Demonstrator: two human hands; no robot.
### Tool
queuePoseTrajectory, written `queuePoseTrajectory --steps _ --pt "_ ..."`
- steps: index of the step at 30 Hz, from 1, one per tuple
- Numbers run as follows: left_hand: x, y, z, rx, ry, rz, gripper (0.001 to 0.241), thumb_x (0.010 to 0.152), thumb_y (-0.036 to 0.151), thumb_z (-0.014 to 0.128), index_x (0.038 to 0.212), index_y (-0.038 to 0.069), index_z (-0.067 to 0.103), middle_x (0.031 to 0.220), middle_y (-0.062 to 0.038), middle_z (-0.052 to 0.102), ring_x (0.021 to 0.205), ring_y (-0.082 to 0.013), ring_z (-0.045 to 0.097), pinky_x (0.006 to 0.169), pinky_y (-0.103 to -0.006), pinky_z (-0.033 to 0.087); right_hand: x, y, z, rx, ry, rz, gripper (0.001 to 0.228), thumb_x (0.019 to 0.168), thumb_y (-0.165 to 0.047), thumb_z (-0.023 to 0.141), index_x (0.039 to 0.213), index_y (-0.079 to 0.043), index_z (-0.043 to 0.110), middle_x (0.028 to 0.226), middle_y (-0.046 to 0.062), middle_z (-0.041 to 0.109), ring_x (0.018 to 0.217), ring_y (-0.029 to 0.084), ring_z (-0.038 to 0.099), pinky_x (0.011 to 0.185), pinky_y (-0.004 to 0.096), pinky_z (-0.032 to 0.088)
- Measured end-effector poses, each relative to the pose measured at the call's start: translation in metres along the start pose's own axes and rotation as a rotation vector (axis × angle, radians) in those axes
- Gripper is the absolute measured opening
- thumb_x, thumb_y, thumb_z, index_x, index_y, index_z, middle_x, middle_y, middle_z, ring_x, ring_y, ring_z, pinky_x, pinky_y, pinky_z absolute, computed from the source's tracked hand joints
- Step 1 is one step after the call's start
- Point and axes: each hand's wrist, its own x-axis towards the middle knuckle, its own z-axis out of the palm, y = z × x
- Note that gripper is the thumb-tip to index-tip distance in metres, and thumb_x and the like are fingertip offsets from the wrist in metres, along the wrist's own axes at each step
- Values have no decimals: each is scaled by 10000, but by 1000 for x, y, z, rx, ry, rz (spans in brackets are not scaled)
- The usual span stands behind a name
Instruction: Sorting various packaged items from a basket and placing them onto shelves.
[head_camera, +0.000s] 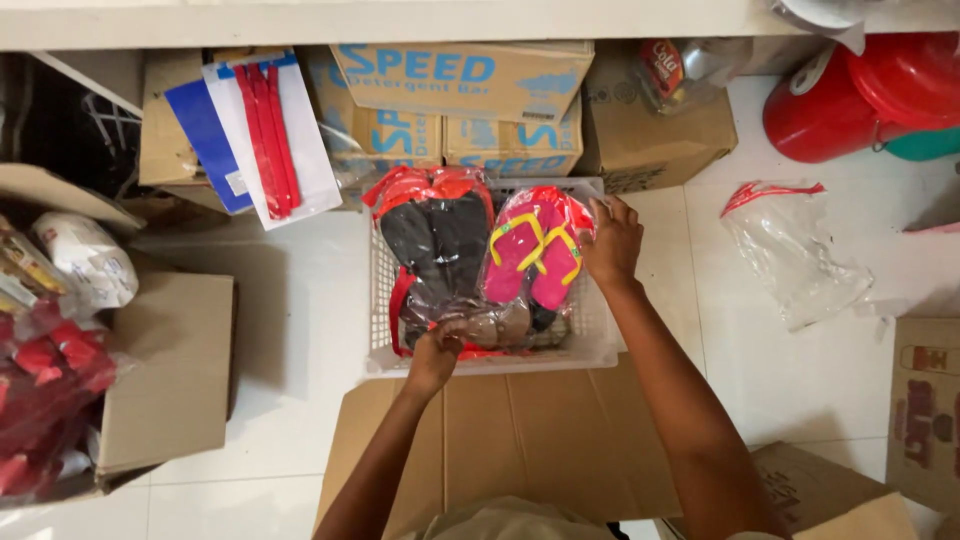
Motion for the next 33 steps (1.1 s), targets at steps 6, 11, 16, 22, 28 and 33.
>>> queuePoseTrajectory --steps 6,11,16,22,28,33 --pt "14 -16 -8 -66 25 45 327 915 0 597 1212 65 719 962 -53 780 838 -72 653 739 -249 537 18 -15 4 -201 -134 95 629 739 -421 887 1213 -54 696 1361 116 528 1232 332 452 984 506 370" --pt "17 -11 -15 -70 15 130 267 946 13 628 1192 37 728 983 -56 780 908 -82 658 815 -253 543 12 -14 9 -174 -164 160 563 735 -385 903 1134 -54 686 1374 96 524 1260 315 454 1023 492 370" --pt "28 -17 -12 -95 13 56 277 946 -1 628 1200 34 732 1007 -76 764 926 -106 655 832 -256 537 -19 -3 23 270 -129 231 553 757 -288 901 1167 -65 605 1142 151 685 1054 343 654 899 483 537" --pt "30 -9 -10 -116 19 15 464 857 36 784 1303 50 658 1152 -83 751 1004 -168 690 885 -295 584 -94 -25 -3 563 -64 207 401 827 -151 854 1105 -38 588 904 138 733 800 212 716 703 335 572" --pt "5 46 -37 217 36 232 1025 704 109 928 1553 100 354 1538 -160 460 1428 -308 414 1160 -400 382 -150 -39 -37 878 -17 162 309 906 -121 812 1102 -45 587 855 55 668 802 91 608 718 268 524" --pt "-12 95 -48 144 -126 194 1102 638 138 968 1554 153 356 1579 -122 404 1466 -293 363 1193 -423 338 -130 -49 -102 997 -63 220 305 861 -121 821 1057 -58 596 910 26 688 843 79 652 724 267 574"
